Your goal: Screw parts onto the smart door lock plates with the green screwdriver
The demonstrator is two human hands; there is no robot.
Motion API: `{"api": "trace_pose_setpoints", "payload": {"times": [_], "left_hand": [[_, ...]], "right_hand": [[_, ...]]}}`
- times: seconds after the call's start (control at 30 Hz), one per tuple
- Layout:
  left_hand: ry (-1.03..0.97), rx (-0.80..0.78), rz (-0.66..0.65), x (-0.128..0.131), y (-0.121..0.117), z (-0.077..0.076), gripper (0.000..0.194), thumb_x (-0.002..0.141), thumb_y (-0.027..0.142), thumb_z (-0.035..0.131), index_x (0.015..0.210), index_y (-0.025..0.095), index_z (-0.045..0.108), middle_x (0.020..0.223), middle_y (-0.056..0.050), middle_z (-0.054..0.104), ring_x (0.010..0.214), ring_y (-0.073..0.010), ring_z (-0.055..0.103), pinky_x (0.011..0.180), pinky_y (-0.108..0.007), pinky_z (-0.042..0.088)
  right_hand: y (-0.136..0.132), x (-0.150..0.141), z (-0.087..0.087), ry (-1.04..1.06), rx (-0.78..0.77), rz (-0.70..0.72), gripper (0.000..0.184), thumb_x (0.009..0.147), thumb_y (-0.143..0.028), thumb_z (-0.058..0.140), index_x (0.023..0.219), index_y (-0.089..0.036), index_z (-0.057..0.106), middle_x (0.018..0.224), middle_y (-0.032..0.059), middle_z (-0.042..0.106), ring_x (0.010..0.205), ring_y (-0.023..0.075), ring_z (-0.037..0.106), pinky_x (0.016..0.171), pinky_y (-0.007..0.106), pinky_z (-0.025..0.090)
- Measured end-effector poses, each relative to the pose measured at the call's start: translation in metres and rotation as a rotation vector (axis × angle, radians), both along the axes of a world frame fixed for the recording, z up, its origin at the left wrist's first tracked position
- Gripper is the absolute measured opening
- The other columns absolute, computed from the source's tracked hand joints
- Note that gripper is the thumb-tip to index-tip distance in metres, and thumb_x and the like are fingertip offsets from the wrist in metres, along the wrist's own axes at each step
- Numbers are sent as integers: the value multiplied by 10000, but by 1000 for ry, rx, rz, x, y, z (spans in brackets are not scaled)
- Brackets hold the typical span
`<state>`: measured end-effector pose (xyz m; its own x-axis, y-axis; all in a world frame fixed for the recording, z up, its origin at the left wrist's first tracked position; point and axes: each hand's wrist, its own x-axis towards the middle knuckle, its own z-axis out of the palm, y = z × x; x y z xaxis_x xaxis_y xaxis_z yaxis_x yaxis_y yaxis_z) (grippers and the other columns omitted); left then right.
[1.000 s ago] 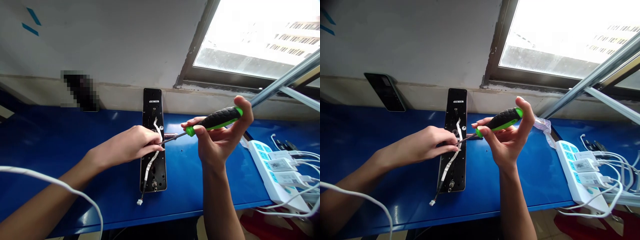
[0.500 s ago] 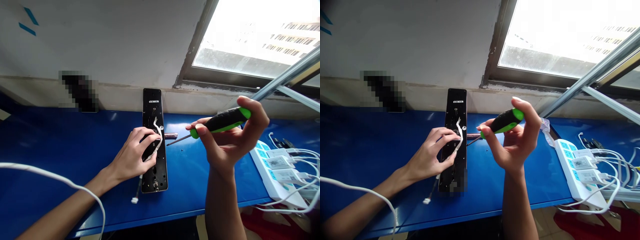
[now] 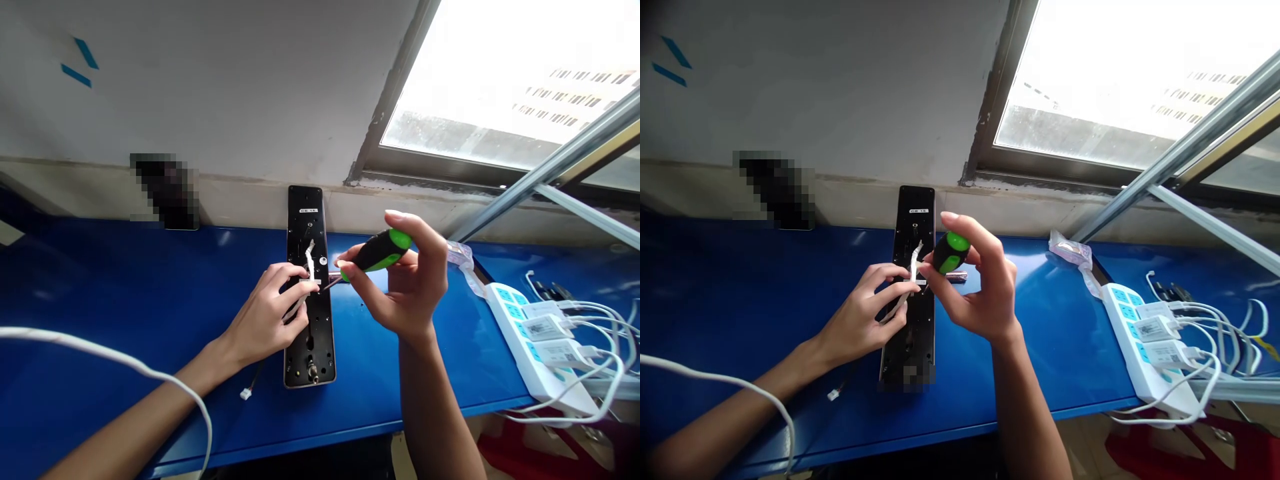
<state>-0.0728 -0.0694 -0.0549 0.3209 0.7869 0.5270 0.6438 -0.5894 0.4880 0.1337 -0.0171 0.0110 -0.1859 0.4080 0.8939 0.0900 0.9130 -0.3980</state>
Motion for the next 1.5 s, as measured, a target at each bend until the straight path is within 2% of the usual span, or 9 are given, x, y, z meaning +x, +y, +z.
{"api": "trace_pose_setpoints", "payload": {"times": [0.37,0.5,0.57,0.7,0.87,1.07,1.27,1.4,1.5], "left_hand": [[2,27,43,-2,-1,-7,341,938,112,624,1237,268,672,1357,-93,578,1399,-325,434,1177,-567,436],[12,-14,76,-4,-2,-11,405,952,152,633,1324,313,641,1473,-82,510,1496,-350,345,1223,-618,382],[12,-55,82,-4,-2,-12,415,968,181,631,1354,332,620,1524,-75,478,1529,-358,309,1234,-641,369],[6,-107,63,-6,-3,-10,385,1016,230,589,1386,335,589,1561,-72,449,1496,-324,388,1224,-593,416],[-6,-171,63,-8,-3,-9,368,1036,280,569,1399,336,580,1606,-61,410,1458,-310,472,1197,-535,468],[-28,-223,46,-7,-1,-11,339,1050,325,541,1384,355,588,1632,-32,396,1464,-296,491,1176,-474,507],[-28,-217,62,-6,-2,-11,344,1043,319,553,1383,359,591,1625,-33,414,1449,-304,517,1186,-487,506],[-39,-233,64,-5,-2,-11,344,1043,312,553,1380,362,600,1642,-25,394,1456,-299,511,1202,-489,490],[-44,-240,64,-4,-2,-11,347,1041,308,554,1380,368,600,1645,-11,389,1473,-290,492,1231,-486,459]], "right_hand": [[13,5,-10,-69,78,-41,857,745,-210,907,1492,-389,526,1321,33,715,839,234,802,675,395,726],[8,3,2,-68,-20,67,452,1001,-278,591,1449,-338,584,1245,38,761,1031,263,787,823,481,708],[7,1,10,-30,-78,110,381,1031,-231,494,1370,-315,648,1262,34,759,1065,255,775,866,505,693],[21,-2,21,-34,-2,159,391,932,-211,703,1305,-330,703,1140,13,784,974,233,770,778,445,684],[45,-2,23,-62,159,165,396,862,-377,820,1246,-317,743,992,25,712,835,182,676,664,370,610],[36,7,30,-134,61,303,387,987,-144,561,1330,-241,712,1252,94,770,1088,266,761,908,502,651],[34,15,35,-104,214,247,432,764,-232,903,1182,-261,800,935,47,715,770,181,701,594,342,623],[28,18,35,-166,113,240,312,993,-268,638,1279,-262,761,1214,90,757,988,243,761,746,414,677],[28,19,38,-198,73,362,407,977,-116,590,1350,-217,715,1280,103,770,1081,276,778,849,459,692]]}}
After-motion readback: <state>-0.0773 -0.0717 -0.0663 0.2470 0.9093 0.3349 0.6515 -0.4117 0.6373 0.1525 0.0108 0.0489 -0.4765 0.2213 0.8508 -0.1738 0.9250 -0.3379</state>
